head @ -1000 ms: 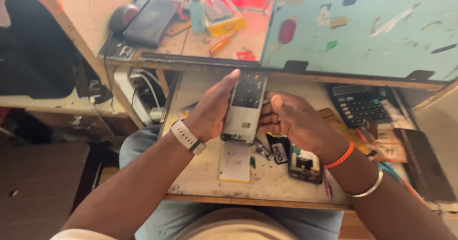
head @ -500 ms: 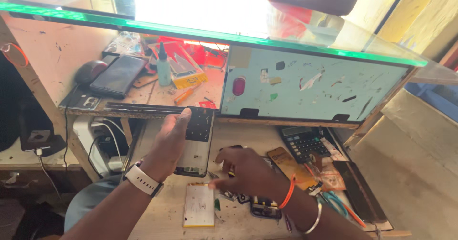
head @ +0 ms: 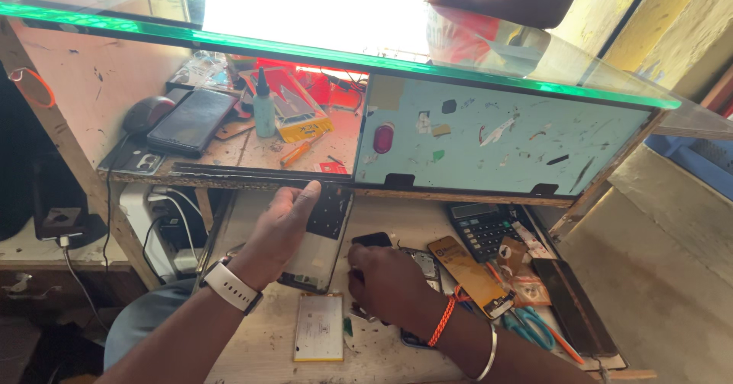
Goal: The person applies adhesive to a smartphone chassis, then handles and repositions the internal motherboard and battery. They repeatedly pick up, inspect, and place down the phone components on a cluttered workbench.
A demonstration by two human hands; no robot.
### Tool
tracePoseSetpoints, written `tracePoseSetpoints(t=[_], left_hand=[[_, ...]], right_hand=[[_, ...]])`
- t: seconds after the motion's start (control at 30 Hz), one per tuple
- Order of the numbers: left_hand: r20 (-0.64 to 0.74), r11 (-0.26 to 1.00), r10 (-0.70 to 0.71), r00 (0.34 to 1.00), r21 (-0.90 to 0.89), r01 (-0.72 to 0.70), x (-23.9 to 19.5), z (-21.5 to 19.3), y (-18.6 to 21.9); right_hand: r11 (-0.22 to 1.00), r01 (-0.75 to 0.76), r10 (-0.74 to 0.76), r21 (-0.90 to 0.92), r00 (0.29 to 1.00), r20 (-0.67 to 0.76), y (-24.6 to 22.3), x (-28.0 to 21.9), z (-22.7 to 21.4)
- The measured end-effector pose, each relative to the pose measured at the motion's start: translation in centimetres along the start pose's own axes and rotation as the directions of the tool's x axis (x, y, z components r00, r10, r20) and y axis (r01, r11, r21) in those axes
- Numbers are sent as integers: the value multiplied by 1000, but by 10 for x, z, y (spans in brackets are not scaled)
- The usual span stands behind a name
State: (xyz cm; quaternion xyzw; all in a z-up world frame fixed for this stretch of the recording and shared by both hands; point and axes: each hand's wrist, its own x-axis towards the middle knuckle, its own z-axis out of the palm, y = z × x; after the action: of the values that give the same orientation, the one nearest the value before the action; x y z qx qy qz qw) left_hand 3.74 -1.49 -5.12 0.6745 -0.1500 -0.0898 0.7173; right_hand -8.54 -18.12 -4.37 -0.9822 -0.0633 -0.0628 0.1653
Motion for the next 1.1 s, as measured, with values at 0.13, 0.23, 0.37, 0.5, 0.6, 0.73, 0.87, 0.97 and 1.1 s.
tracePoseSetpoints(t=[0.13,0.23,0.37,0.5,0.6,0.73,0.87,0.97,1.1], left_hand=[[35,978,-84,996,196,75,-1,0,1],[112,964,-149,982,239,119,-2,1,-2],[160,900,-229,960,409,147,-3,0,-5],[160,841,-339,927,494,222,-3,0,-8],[298,885,-241,924,459,82,-3,1,-10],[303,857,-227,925,514,42,-6,0,-11],[323,835,-265,908,549,49,-10,3,-9],[341,828,-260,903,561,26,-13,4,-5],[290,786,-277,916,617,43,-14,1,-1]], right_hand=[[996,55,-58,-63,997,-53,4,1,-1],[997,52,-55,-63,997,-51,6,1,0],[995,-24,22,-102,1000,-20,8,2,1],[984,-93,89,-152,996,-30,11,3,-2],[976,-141,142,-166,990,-8,13,4,-6],[981,-121,121,-153,993,-12,17,5,-11],[986,-107,101,-130,993,-54,23,7,-9],[984,-123,109,-130,988,-107,28,9,-7],[993,-57,36,-107,981,-188,29,9,-7]])
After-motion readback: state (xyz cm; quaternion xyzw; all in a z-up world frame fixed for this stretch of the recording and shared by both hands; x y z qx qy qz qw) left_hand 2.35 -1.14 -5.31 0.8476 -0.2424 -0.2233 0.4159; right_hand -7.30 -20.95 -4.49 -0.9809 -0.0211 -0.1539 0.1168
